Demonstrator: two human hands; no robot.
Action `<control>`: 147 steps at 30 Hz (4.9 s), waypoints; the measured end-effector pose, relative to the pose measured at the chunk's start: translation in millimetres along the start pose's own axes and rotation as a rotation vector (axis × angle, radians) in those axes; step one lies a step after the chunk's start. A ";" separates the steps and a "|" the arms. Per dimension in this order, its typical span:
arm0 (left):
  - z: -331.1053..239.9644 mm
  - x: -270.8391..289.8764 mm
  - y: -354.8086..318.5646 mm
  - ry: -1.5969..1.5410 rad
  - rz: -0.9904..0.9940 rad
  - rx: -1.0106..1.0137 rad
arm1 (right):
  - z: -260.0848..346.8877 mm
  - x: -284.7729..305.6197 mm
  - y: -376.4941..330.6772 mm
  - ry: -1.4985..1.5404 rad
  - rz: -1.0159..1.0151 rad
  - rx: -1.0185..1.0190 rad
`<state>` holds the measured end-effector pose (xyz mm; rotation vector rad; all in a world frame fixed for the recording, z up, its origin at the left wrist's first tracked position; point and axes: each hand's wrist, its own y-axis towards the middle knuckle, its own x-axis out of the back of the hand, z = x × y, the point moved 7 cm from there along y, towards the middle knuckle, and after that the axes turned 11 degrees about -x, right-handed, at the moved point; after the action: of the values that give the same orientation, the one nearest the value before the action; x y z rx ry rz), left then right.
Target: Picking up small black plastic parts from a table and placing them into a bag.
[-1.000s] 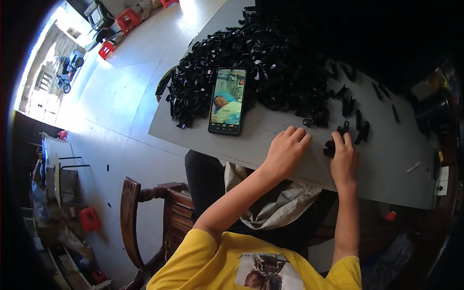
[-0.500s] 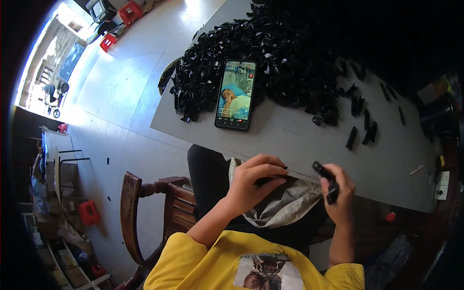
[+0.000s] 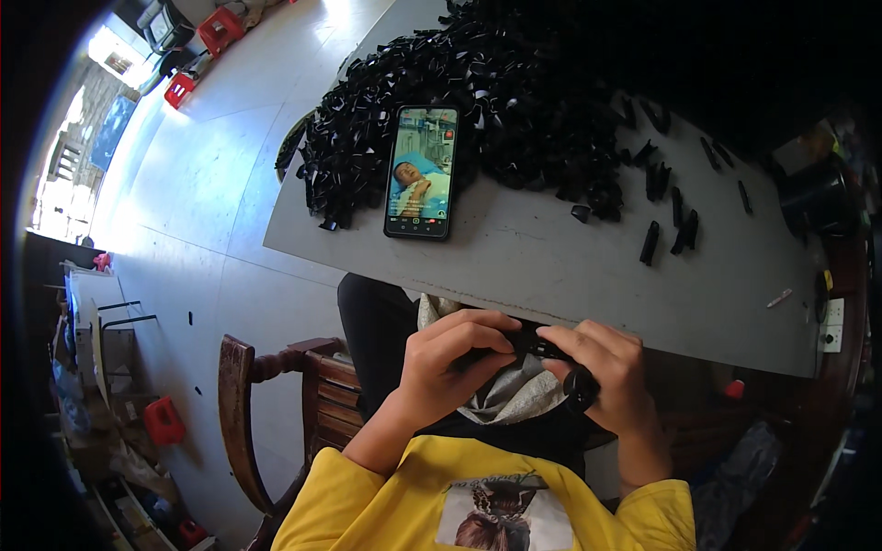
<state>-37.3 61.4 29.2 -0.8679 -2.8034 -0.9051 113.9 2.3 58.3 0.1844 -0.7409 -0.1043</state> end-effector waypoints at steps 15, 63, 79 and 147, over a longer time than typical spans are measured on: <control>-8.4 -8.4 -2.4 0.013 0.099 -0.130 | -1.4 -1.5 -10.3 -0.005 0.087 0.010; 120.3 -128.0 127.7 0.835 0.133 -0.251 | -139.1 34.0 8.8 -0.405 -0.457 -0.269; 83.3 -83.4 71.1 0.780 0.316 -0.229 | -123.0 45.7 -15.8 0.024 -0.547 -0.282; 0.0 -81.5 -3.3 -0.676 0.262 0.041 | -6.3 -21.8 -48.9 -0.042 0.003 0.184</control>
<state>29.3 18.9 8.6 -1.7631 -3.0791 -0.5869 100.7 -41.3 29.4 0.3578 -0.7926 -0.0373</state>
